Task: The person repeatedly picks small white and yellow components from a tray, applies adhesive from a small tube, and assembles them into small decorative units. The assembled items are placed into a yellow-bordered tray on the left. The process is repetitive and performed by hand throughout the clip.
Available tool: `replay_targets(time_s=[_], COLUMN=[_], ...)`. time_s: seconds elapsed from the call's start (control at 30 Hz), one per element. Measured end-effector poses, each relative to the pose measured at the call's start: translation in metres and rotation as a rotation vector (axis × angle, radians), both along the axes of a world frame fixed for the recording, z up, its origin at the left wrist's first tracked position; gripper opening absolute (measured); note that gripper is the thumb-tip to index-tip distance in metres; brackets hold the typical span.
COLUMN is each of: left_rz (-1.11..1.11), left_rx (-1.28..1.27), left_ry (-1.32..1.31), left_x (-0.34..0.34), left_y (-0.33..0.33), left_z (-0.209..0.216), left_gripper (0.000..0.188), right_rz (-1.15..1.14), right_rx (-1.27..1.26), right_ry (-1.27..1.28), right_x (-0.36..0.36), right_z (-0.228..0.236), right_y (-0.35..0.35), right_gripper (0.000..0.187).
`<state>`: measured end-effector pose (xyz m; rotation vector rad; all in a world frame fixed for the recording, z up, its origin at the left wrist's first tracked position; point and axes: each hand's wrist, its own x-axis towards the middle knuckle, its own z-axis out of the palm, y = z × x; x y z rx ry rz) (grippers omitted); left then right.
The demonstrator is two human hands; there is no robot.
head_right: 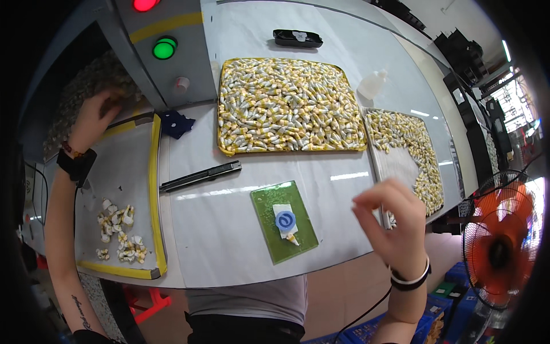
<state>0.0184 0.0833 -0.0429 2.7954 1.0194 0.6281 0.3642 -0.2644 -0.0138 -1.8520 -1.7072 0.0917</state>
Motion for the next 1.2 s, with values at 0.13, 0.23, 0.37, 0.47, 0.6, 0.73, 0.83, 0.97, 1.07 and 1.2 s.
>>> replay_targets(time_s=[0.13, 0.23, 0.37, 0.47, 0.6, 0.73, 0.83, 0.97, 1.07, 1.2], left_rz=[-0.043, -0.06, 0.064, 0.03, -0.02, -0.037, 0.044, 0.002, 0.02, -0.026], left_rx=[-0.048, -0.119, -0.212, -0.165, -0.073, -0.07, -0.105, -0.296, -0.336, -0.338], left_ry=[-0.051, -0.045, -0.017, 0.034, -0.115, 0.031, 0.194, -0.036, -0.116, -0.034], left_x=[0.002, 0.006, 0.018, 0.015, 0.015, 0.027, 0.03, 0.016, 0.015, 0.011], left_y=[0.001, 0.004, -0.008, -0.008, -0.009, -0.004, -0.005, 0.0, -0.005, 0.005], left_z=[-0.005, -0.012, 0.0, 0.002, -0.003, 0.003, 0.014, 0.0, 0.001, -0.002], left_gripper=[0.034, 0.033, 0.033, 0.034, 0.033, 0.032, 0.029, 0.026, 0.027, 0.031], right_rz=[0.049, 0.047, 0.03, 0.002, -0.016, 0.021, 0.007, -0.001, 0.06, 0.138], right_rx=[-0.122, -0.103, -0.258, -0.231, -0.183, -0.076, -0.037, 0.001, -0.013, -0.016], right_ry=[-0.107, -0.03, -0.181, -0.249, -0.195, -0.234, -0.21, -0.114, -0.081, -0.054], right_x=[0.022, 0.027, 0.036, 0.032, 0.024, 0.026, 0.021, 0.002, -0.01, -0.024], right_z=[-0.008, -0.02, -0.03, -0.033, -0.031, -0.027, -0.017, -0.004, 0.007, 0.008], right_y=[0.041, 0.076, 0.094, 0.091, 0.088, 0.08, 0.069, 0.05, 0.034, 0.017], right_gripper=[0.016, 0.013, 0.01, 0.009, 0.009, 0.009, 0.007, 0.007, 0.016, 0.025])
